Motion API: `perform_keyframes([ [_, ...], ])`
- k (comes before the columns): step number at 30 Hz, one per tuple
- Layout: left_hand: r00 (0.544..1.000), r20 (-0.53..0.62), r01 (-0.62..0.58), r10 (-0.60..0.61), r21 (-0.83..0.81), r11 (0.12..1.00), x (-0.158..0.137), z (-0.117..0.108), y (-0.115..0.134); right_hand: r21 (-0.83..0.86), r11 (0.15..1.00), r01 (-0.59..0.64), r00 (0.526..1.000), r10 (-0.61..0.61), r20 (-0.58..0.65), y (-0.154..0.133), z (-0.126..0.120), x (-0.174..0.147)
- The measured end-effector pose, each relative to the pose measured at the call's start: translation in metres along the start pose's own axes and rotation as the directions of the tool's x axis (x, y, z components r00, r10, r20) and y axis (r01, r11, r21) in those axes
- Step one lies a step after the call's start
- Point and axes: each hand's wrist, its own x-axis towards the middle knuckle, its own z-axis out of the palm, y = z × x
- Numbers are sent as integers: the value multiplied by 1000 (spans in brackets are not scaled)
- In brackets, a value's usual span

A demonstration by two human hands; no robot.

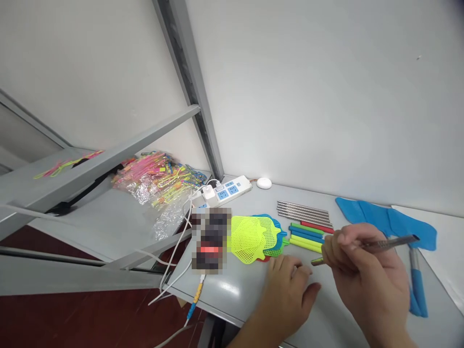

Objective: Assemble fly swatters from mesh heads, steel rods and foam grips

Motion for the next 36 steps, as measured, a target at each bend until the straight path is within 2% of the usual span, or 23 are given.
perform_keyframes([
  [4,990,126,51,-63,94,994,-4,-22,2,-57,997,58,994,-63,-89,11,-17,-12],
  [7,956,242,118,-166,200,973,-13,-38,0,-57,998,23,989,-31,-143,18,-24,-20],
  [10,921,323,113,-220,320,941,-22,-38,-1,21,999,-39,983,42,-180,19,-23,-22],
  [12,920,338,76,-200,348,935,-24,-28,0,78,994,-72,977,86,-195,18,-19,-21],
  [14,935,298,110,-192,270,957,-23,-14,2,122,990,-70,975,93,-199,13,-17,-19],
  [16,942,231,230,-244,88,969,-20,-3,6,153,988,-29,977,60,-205,6,-19,-15],
  [19,926,190,362,-326,-201,910,-12,4,12,182,982,45,972,-1,-235,-6,-24,-5],
  [23,906,240,420,-349,-401,814,1,2,15,221,974,49,979,-3,-203,-13,-23,10],
  [28,869,256,495,-423,-448,744,12,3,9,237,971,-16,996,36,-82,-4,-8,17],
  [36,870,271,492,-411,-447,747,12,4,7,235,971,-32,999,35,-5,-5,3,18],
])
